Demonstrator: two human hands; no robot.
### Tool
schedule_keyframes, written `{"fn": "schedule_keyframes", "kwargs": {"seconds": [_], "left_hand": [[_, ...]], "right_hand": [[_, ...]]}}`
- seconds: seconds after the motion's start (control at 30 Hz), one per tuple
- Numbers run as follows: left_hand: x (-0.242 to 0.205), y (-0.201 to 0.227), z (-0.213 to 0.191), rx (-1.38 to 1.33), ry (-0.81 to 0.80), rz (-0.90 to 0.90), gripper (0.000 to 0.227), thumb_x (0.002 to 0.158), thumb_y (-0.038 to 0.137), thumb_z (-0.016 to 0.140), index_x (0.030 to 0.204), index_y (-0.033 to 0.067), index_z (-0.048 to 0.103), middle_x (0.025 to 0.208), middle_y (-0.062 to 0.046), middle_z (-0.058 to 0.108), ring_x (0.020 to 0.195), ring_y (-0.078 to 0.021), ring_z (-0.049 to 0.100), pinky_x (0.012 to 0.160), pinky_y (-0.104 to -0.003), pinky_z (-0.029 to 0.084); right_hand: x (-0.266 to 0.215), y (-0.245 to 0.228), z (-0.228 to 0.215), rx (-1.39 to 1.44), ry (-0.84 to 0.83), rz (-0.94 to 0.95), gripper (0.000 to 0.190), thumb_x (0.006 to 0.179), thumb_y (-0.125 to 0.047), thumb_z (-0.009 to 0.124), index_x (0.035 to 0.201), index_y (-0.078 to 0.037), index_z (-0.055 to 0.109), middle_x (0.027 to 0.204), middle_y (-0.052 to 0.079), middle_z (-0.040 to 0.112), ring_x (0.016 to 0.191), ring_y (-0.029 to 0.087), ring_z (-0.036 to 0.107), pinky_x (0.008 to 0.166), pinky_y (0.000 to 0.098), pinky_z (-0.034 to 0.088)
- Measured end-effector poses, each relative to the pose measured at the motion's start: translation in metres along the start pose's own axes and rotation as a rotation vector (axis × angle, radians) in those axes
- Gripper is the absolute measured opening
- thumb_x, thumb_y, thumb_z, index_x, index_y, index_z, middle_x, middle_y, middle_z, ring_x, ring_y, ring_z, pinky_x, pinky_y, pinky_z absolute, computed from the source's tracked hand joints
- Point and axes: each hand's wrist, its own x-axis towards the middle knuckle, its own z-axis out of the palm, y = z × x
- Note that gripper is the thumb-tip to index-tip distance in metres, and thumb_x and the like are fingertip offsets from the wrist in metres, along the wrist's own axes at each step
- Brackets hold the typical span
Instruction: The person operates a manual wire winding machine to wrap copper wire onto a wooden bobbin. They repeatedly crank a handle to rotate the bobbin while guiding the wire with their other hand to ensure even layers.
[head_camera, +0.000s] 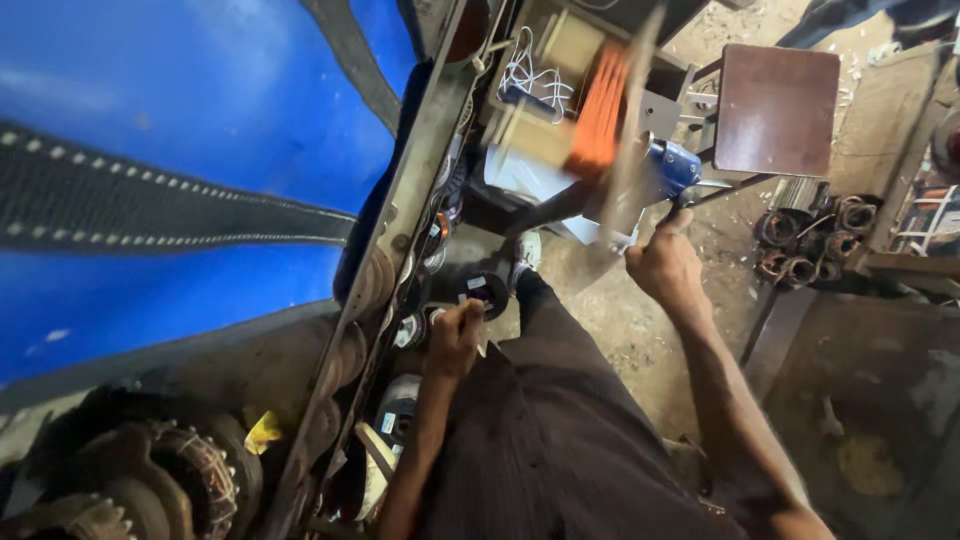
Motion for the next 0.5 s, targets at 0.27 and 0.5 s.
{"fn": "schedule_keyframes", "kwargs": {"seconds": [0.27,0.5], "left_hand": [[0.003,-0.026,0.013,-0.125,0.008,-0.011,0.050,0.108,0.040,0.049,0.077,0.0005,0.053,0.063,-0.008,0.045,0.060,-0.0159,0.044,0.056,-0.037,0.038],[0.023,-0.034,0.023,-0.197,0.022,0.013,0.051,0.107,0.043,0.050,0.078,0.0012,0.053,0.064,0.000,0.043,0.064,-0.0098,0.042,0.055,-0.034,0.036]], "right_hand": [[-0.015,-0.009,-0.075,0.031,0.064,-0.108,0.034,0.106,-0.031,0.053,0.105,0.001,0.066,0.091,0.029,0.070,0.087,0.047,0.067,0.075,0.0520,0.051],[0.005,-0.011,-0.100,0.051,0.903,-0.458,0.047,0.120,-0.023,0.043,0.079,-0.008,0.061,0.062,0.010,0.059,0.053,0.026,0.056,0.054,0.0387,0.044]]}}
